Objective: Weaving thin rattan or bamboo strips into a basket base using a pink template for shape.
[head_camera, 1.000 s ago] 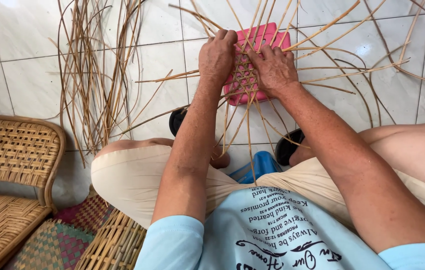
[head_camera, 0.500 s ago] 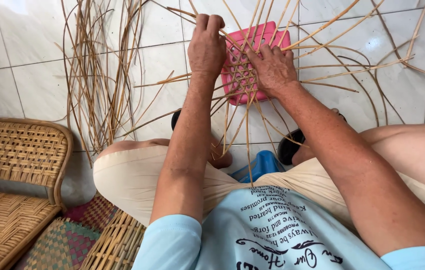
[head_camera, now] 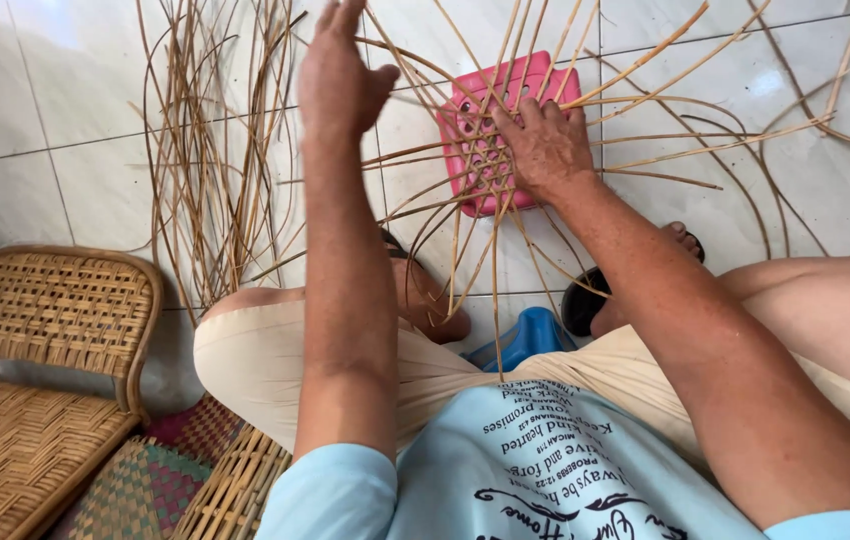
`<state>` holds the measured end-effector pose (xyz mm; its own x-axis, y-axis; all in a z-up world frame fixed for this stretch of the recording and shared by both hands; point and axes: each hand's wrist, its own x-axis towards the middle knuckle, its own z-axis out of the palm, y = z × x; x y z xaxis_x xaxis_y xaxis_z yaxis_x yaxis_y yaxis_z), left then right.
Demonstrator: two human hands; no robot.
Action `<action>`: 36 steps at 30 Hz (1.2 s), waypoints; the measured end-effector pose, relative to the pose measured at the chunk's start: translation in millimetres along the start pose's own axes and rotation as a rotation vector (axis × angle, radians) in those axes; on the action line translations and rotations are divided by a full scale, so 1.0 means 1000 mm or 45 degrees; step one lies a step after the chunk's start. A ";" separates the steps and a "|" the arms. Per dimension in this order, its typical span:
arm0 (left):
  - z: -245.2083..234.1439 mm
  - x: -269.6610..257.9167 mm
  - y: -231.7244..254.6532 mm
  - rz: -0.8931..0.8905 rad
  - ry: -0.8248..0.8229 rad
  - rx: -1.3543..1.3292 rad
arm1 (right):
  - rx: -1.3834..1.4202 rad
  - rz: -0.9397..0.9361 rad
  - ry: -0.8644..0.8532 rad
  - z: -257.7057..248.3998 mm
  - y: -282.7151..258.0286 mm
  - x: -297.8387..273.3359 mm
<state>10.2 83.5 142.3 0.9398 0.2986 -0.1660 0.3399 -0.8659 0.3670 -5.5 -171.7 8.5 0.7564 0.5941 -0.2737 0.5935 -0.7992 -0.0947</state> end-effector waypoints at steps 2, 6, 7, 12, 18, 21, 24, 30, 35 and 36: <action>-0.019 -0.007 -0.017 -0.018 0.019 -0.026 | 0.024 0.004 -0.039 -0.001 -0.001 -0.002; -0.057 -0.027 -0.007 -0.119 -0.026 -0.227 | 0.023 0.019 -0.100 -0.006 -0.001 0.001; -0.054 -0.031 0.004 -0.115 -0.018 -0.228 | 0.020 0.020 -0.092 -0.007 0.000 0.002; 0.006 -0.046 0.022 -0.448 -0.948 -0.222 | 0.070 0.050 -0.131 -0.009 -0.003 0.001; 0.051 -0.044 -0.005 -0.672 -0.655 -0.593 | 0.078 0.028 -0.053 -0.007 -0.003 -0.002; 0.062 -0.034 -0.008 -0.470 -0.461 -0.649 | 0.061 0.032 -0.095 -0.007 -0.002 -0.001; 0.104 -0.020 -0.021 0.120 -0.129 -0.571 | 0.031 0.033 -0.057 -0.006 -0.004 -0.001; 0.156 -0.010 -0.004 0.141 -0.250 -0.445 | 0.013 0.066 -0.111 -0.014 -0.007 -0.002; 0.160 0.018 0.014 -0.032 -0.305 -0.347 | -0.003 0.057 -0.084 -0.005 -0.005 0.000; 0.162 0.025 0.017 -0.067 -0.388 -0.295 | -0.025 0.055 -0.068 -0.002 -0.005 0.001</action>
